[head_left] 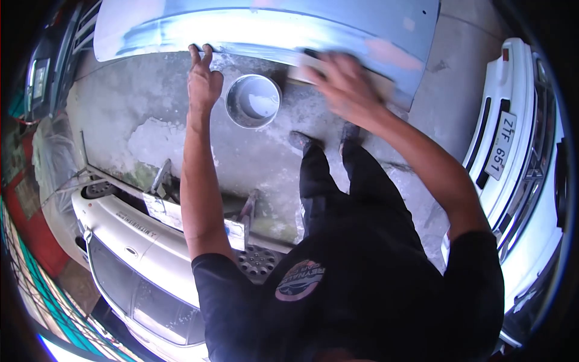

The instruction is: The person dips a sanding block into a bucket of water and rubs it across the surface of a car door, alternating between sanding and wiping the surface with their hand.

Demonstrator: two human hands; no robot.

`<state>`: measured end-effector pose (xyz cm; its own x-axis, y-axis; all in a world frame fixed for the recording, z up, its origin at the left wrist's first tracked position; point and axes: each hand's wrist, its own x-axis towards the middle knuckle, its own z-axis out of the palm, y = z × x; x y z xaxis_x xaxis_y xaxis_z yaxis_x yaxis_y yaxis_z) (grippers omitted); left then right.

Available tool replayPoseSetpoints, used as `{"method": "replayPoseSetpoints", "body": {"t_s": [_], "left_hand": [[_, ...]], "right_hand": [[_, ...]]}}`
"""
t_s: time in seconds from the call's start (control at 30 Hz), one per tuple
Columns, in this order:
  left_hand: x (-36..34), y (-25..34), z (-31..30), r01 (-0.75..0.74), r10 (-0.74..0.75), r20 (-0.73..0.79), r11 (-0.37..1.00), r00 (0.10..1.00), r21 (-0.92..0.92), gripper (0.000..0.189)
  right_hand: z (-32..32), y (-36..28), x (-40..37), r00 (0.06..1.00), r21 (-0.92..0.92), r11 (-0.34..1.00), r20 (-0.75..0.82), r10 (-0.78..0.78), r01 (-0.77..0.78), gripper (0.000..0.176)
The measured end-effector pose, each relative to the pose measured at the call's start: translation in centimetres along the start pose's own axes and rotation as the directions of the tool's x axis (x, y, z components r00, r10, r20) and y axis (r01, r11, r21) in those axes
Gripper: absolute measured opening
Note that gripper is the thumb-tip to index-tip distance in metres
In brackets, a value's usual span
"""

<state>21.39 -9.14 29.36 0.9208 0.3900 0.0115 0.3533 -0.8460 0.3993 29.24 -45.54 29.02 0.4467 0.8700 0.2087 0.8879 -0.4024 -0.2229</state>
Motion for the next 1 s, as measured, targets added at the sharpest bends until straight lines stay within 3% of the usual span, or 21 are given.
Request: {"method": "replayPoseSetpoints", "body": {"t_s": [0.03,0.07,0.13,0.17,0.2,0.23,0.3,0.4,0.47,0.5,0.53,0.57,0.6,0.67,0.73,0.77,0.83,0.93,1.0], "left_hand": [[0.0,-1.3,0.7,-0.09,0.089,-0.043,0.996,0.995,-0.017,0.074],[-0.1,-2.5,1.2,-0.183,0.18,-0.086,0.982,0.98,-0.036,0.072],[0.6,-4.1,1.2,-0.285,0.285,-0.064,0.958,0.956,0.011,0.072],[0.6,-2.7,0.5,-0.204,0.204,-0.003,0.979,0.979,-0.02,0.073],[0.1,-1.6,-0.6,-0.104,0.106,0.048,0.994,0.993,-0.043,0.074],[0.4,-1.2,-0.5,-0.112,0.113,0.025,0.992,0.993,-0.063,0.074],[-0.3,-1.2,0.1,-0.096,0.096,0.014,0.995,0.995,-0.006,0.075],[-0.2,-0.5,0.6,0.005,-0.005,0.016,1.0,1.0,-0.011,0.079],[-0.7,-2.3,1.2,-0.073,0.073,-0.008,0.997,0.997,-0.002,0.079],[-0.1,-2.9,1.7,-0.16,0.16,-0.039,0.987,0.986,0.008,0.08],[-0.1,-3.3,1.9,-0.172,0.172,-0.022,0.985,0.985,-0.002,0.08],[0.1,-4.0,1.8,-0.176,0.176,-0.019,0.984,0.984,0.01,0.078],[0.7,-4.2,1.7,-0.185,0.185,-0.016,0.982,0.983,0.023,0.077],[0.8,-4.1,1.3,-0.17,0.169,0.018,0.985,0.985,0.019,0.077],[1.4,-3.7,2.0,-0.149,0.149,0.004,0.989,0.989,0.008,0.077],[1.3,-4.3,2.5,-0.146,0.146,-0.004,0.989,0.989,0.014,0.077],[0.5,-3.9,2.1,-0.152,0.153,-0.041,0.988,0.987,0.02,0.077],[0.3,-2.2,2.1,-0.044,0.044,-0.039,0.999,0.998,-0.008,0.076],[0.8,-1.7,1.7,-0.062,0.062,-0.05,0.998,0.997,0.002,0.076]], "right_hand": [[1.7,-1.7,4.4,0.999,0.044,0.998,-0.018,-0.032,0.032,0.066],[3.1,-4.1,8.7,0.997,-0.024,0.999,-0.068,-0.039,0.038,0.049],[3.1,-6.7,12.9,1.0,0.04,0.999,-0.027,0.007,-0.006,0.054],[1.1,-5.8,11.7,0.994,0.051,0.999,0.105,-0.011,0.006,0.052],[1.9,-3.8,8.6,0.997,-0.015,0.998,0.056,-0.058,0.059,0.051],[-0.6,-0.5,-0.1,0.994,-0.004,1.0,-0.11,0.017,-0.018,0.05],[-3.3,2.9,-9.7,0.994,-0.107,0.989,-0.059,0.094,-0.1,0.058],[-3.2,4.2,-13.3,0.992,-0.126,0.986,-0.069,0.102,-0.111,0.062],[-0.3,1.4,-4.8,0.992,0.101,0.989,-0.052,0.115,-0.11,0.062],[-0.5,-0.2,-0.2,1.0,-0.014,1.0,0.004,-0.006,0.006,0.058],[2.1,-2.0,4.0,0.998,0.228,0.972,0.01,0.061,-0.062,0.051],[3.2,-3.8,7.3,0.997,-0.014,1.0,-0.082,-0.006,0.005,0.045],[1.1,-5.5,9.6,0.992,-0.06,0.996,0.109,0.065,-0.059,0.053],[0.7,-3.4,7.1,0.99,0.048,0.999,0.139,0.015,-0.022,0.052],[-1.3,0.7,-2.5,1.0,0.06,0.998,-0.018,0.021,-0.019,0.051],[-1.3,3.0,-7.9,0.991,0.023,0.999,-0.124,0.051,-0.048,0.056],[-4.2,6.8,-17.1,0.993,-0.133,0.987,-0.093,0.073,-0.085,0.065],[-4.4,5.0,-13.6,0.997,-0.149,0.986,-0.018,0.071,-0.073,0.063],[-2.1,1.6,-3.9,0.995,-0.018,1.0,-0.096,0.019,-0.021,0.061]]}}
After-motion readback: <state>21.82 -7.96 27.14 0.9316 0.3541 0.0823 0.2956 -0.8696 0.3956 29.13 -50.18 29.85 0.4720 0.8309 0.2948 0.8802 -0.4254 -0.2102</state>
